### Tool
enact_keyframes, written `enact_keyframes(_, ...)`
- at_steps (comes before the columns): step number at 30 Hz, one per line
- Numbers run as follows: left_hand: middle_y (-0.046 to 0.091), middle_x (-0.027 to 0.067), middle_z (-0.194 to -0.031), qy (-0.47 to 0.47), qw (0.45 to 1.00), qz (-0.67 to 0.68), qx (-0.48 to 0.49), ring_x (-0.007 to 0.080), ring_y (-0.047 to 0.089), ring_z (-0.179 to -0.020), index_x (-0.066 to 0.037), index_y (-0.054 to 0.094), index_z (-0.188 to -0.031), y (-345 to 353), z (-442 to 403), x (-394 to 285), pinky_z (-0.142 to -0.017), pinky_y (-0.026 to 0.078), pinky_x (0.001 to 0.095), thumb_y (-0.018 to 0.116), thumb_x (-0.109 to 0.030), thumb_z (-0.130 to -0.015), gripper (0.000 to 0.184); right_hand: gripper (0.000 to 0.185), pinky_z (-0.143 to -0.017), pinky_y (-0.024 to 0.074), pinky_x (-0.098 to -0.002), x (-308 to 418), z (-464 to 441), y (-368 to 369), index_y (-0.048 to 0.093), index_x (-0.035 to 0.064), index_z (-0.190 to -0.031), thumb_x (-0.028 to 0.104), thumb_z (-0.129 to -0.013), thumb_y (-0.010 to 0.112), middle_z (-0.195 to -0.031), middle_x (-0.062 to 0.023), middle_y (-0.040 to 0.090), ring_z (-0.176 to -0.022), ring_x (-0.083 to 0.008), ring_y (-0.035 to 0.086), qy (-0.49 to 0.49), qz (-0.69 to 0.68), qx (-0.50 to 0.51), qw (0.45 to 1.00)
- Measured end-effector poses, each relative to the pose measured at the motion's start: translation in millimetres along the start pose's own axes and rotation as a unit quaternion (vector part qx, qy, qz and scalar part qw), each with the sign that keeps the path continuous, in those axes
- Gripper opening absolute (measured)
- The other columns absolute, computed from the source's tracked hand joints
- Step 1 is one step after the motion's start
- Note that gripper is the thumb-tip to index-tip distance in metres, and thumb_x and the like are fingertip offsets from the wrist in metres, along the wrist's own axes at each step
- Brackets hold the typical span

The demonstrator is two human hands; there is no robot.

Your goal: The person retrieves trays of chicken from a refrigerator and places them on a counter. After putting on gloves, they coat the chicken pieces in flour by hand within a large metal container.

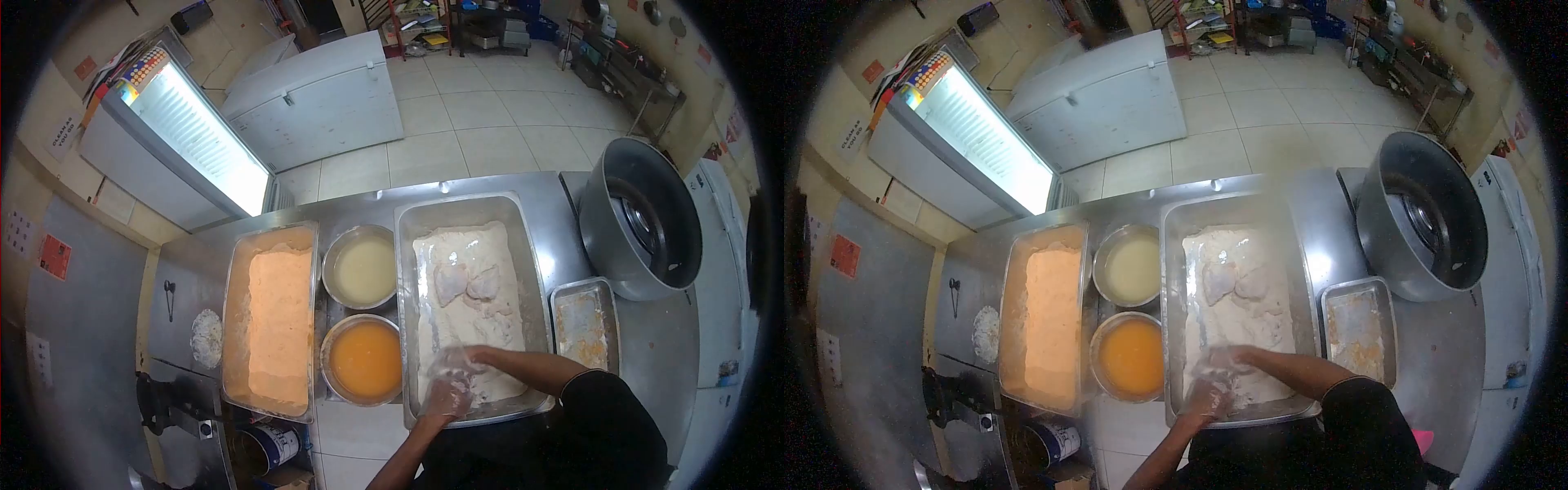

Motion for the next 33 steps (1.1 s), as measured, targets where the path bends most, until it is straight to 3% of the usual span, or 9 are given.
enact_keyframes(2,0.067,0.0191,-0.089,0.073,0.987,0.027,-0.139,0.0357,0.064,-0.079,-0.002,0.067,-0.092,-38,-1,-18,-0.073,0.05,0.0464,0.056,-0.025,-0.081,0.027,0.03,-0.088,0.0463,-0.0361,26,10,-57,0.066,0.0054,-0.112,0.02,-0.09,0.053,-0.108,-0.0151,0.066,-0.092,-0.0241,0.061,-0.19,0.022,-0.098,0.977)
enact_keyframes(5,0.067,0.0169,-0.085,0.116,0.975,-0.05,-0.184,0.0341,0.064,-0.074,-0.004,0.067,-0.089,-48,5,-21,-0.069,0.05,0.0448,0.056,-0.026,-0.082,0.026,0.041,-0.099,0.0411,-0.037,64,64,-140,0.057,0.009,-0.126,0.03,-0.091,0.055,-0.127,-0.0152,0.056,-0.114,-0.0265,0.053,-0.12,-0.184,-0.177,0.959)
enact_keyframes(7,0.064,0.0176,-0.102,0.001,0.995,-0.098,-0.013,0.0343,0.062,-0.09,-0.004,0.062,-0.107,-10,-12,10,-0.081,0.049,0.0404,0.056,-0.023,-0.084,0.03,0.048,-0.104,0.0385,-0.0375,75,75,-176,0.052,0.0108,-0.133,0.035,-0.092,0.056,-0.136,-0.0153,0.051,-0.124,-0.0277,0.049,-0.083,-0.283,-0.217,0.931)
enact_keyframes(12,0.063,0.0191,-0.097,0.007,0.998,-0.045,-0.052,0.0355,0.062,-0.089,-0.003,0.062,-0.103,-11,-9,18,-0.08,0.049,0.0424,0.056,-0.021,-0.084,0.027,0.07,-0.108,0.0319,-0.0391,123,89,-199,0.044,0.0138,-0.139,0.051,-0.083,0.061,-0.143,-0.0166,0.04,-0.131,-0.0299,0.038,0.106,0.534,-0.332,0.771)
enact_keyframes(18,0.063,0.023,-0.106,-0.033,0.999,-0.001,-0.036,0.0381,0.061,-0.099,-0.002,0.063,-0.108,-8,-2,23,-0.088,0.047,0.0453,0.054,-0.027,-0.086,0.035,0.05,-0.098,0.0416,-0.0394,55,53,-221,0.052,0.0104,-0.129,0.04,-0.089,0.052,-0.126,-0.0175,0.055,-0.124,-0.0299,0.047,-0.022,0.552,-0.453,0.7)
enact_keyframes(24,0.062,0.0252,-0.107,-0.022,0.994,0.074,-0.077,0.0392,0.061,-0.098,-0.002,0.06,-0.109,-6,-3,30,-0.086,0.048,0.0454,0.056,-0.022,-0.083,0.033,0.022,-0.078,0.0513,-0.0398,88,84,-252,0.066,0.0039,-0.092,0.021,-0.089,0.052,-0.082,-0.0184,0.066,-0.078,-0.0333,0.065,0.145,0.37,-0.369,0.84)
enact_keyframes(27,0.063,0.0255,-0.104,-0.065,0.996,0.06,0.0,0.0395,0.062,-0.096,-0.002,0.06,-0.109,0,-2,32,-0.085,0.048,0.0455,0.058,-0.024,-0.082,0.035,0.021,-0.07,0.0512,-0.0419,58,79,-257,0.066,0.0047,-0.089,0.024,-0.086,0.056,-0.089,-0.0193,0.067,-0.074,-0.0337,0.064,-0.119,0.204,-0.445,0.863)
enact_keyframes(30,0.062,0.0255,-0.103,-0.028,0.997,0.045,-0.052,0.0392,0.062,-0.094,-0.001,0.061,-0.107,-1,-2,33,-0.085,0.048,0.0452,0.058,-0.024,-0.082,0.034,0.025,-0.079,0.0487,-0.0414,101,106,-249,0.065,0.0053,-0.097,0.027,-0.085,0.058,-0.093,-0.0173,0.068,-0.086,-0.0322,0.064,0.09,0.082,-0.43,0.894)
enact_keyframes(33,0.063,0.0247,-0.103,-0.066,0.995,0.07,-0.022,0.0387,0.062,-0.094,-0.001,0.061,-0.104,2,-7,38,-0.085,0.048,0.0445,0.058,-0.023,-0.081,0.032,0.032,-0.085,0.0476,-0.0372,23,47,-254,0.062,0.0078,-0.108,0.031,-0.086,0.058,-0.096,-0.0125,0.069,-0.096,-0.0301,0.062,0.02,0.163,-0.454,0.876)
Point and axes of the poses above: each hand's wrist, its own z-axis away from the middle knuckle, its own y-axis out of the palm, x = y × z, the point moved 10 cm from there along -z, towards the middle knuckle
